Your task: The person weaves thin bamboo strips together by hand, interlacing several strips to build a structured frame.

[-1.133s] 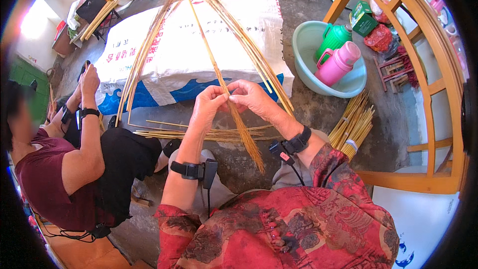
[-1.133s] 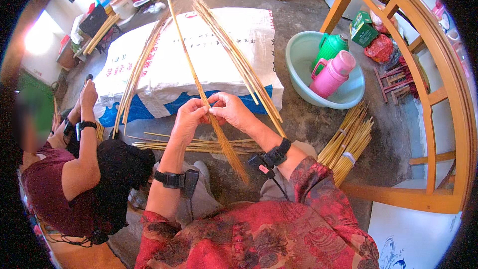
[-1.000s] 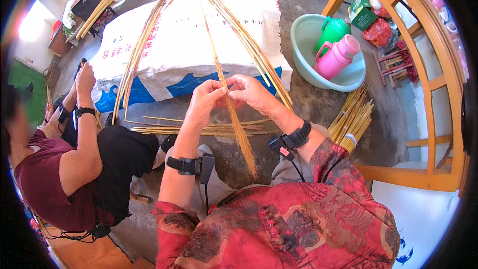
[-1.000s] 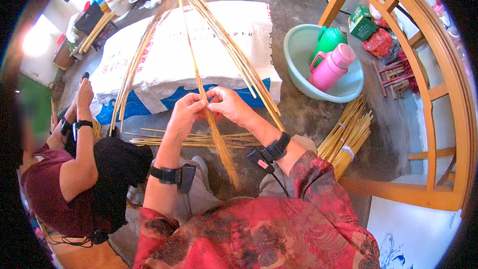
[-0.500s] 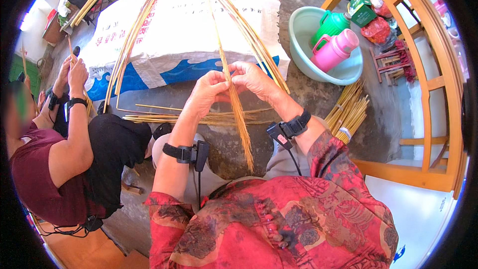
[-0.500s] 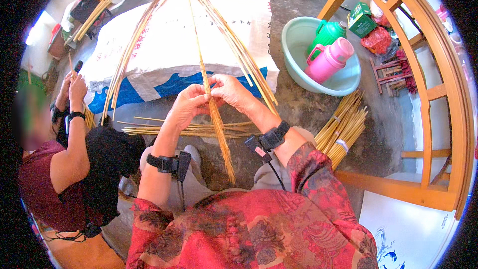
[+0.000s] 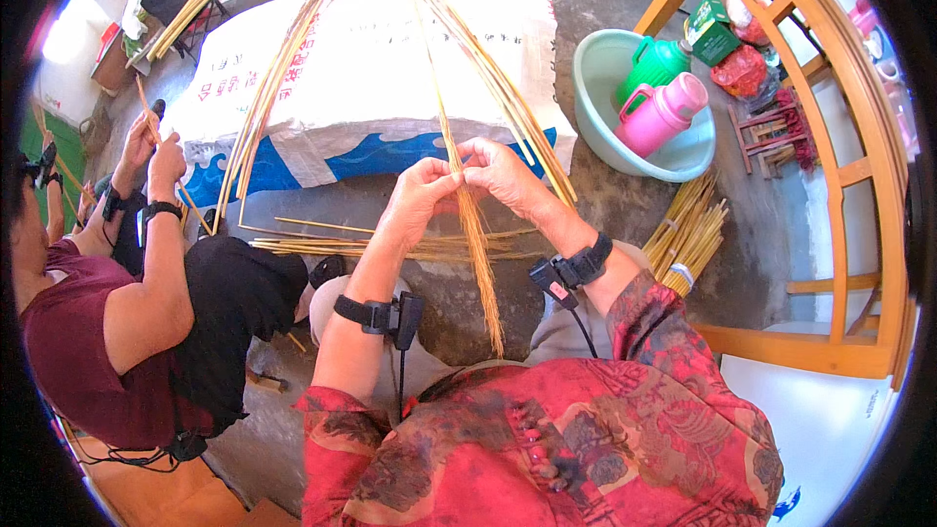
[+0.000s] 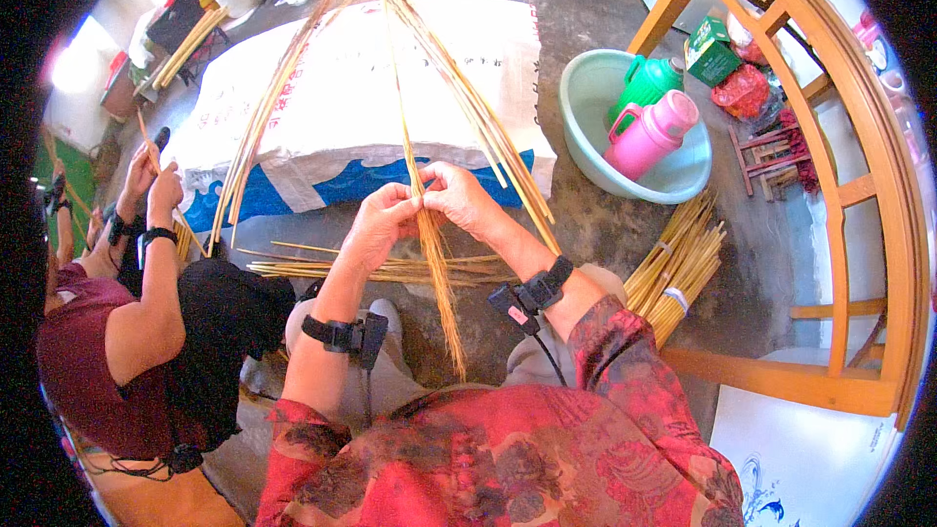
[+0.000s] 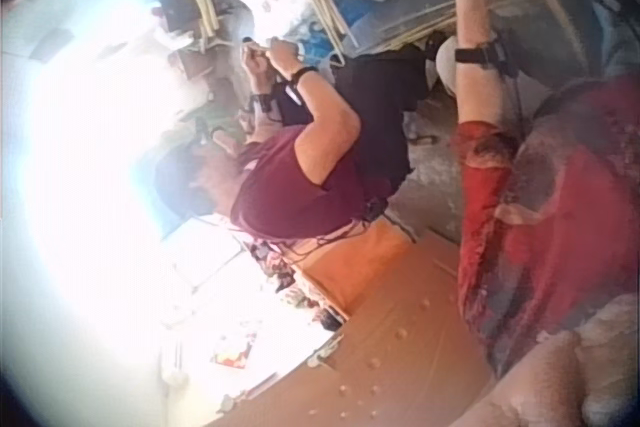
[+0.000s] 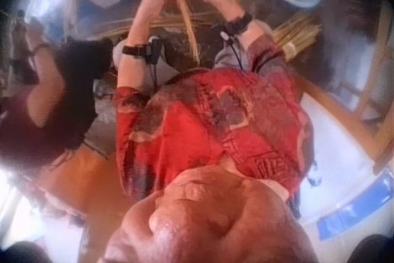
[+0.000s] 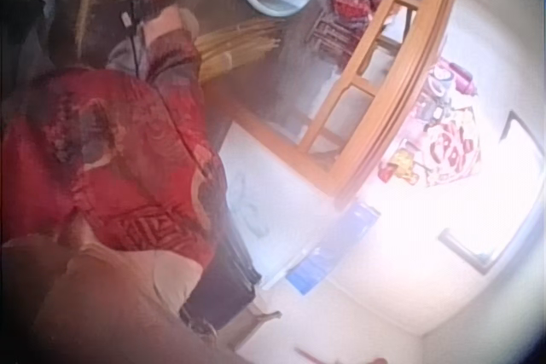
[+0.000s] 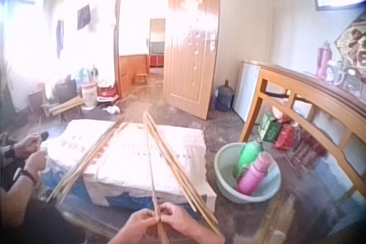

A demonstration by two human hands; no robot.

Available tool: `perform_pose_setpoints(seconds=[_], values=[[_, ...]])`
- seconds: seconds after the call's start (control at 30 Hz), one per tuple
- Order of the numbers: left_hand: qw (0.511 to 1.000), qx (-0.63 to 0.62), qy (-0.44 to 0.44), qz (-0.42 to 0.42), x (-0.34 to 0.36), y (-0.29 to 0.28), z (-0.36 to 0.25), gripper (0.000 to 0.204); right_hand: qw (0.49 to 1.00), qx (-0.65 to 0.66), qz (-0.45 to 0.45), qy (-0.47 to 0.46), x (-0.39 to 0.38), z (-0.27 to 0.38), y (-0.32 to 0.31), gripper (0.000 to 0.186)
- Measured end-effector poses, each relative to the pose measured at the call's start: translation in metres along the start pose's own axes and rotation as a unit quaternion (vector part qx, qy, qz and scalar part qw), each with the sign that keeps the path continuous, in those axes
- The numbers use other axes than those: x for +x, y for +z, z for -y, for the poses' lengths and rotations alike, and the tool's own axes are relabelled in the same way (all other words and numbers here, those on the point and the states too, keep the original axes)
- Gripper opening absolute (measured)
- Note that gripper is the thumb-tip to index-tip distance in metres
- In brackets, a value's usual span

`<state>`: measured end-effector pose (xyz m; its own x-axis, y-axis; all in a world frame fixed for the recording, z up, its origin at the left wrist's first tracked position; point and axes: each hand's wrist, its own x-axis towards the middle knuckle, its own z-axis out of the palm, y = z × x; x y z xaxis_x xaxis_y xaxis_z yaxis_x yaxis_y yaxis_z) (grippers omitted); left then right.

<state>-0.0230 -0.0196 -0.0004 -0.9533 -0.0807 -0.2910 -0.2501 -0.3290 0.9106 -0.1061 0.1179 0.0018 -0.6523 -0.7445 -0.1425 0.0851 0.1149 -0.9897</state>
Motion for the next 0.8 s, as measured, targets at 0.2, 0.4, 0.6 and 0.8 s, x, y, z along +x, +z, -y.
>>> perform_pose_setpoints(seconds=[0.2,0.4,0.6,0.8], values=[[1.000,-0.006,0.003,0.012,0.002,-0.002,0.000,0.011,0.998,0.052,-0.027,0.005,0.003,-0.008,-0.002,0.028],[1.000,-0.013,-0.011,0.024,0.001,-0.001,-0.001,0.012,0.997,0.072,-0.009,-0.002,0.000,-0.004,-0.004,0.027],[1.000,0.002,-0.003,0.011,0.001,-0.001,0.001,0.012,0.997,0.076,0.022,-0.018,0.002,-0.003,-0.007,0.025],[1.000,0.006,-0.011,0.010,0.000,-0.003,0.002,0.010,0.990,0.138,0.019,0.040,-0.002,0.004,-0.004,0.022]])
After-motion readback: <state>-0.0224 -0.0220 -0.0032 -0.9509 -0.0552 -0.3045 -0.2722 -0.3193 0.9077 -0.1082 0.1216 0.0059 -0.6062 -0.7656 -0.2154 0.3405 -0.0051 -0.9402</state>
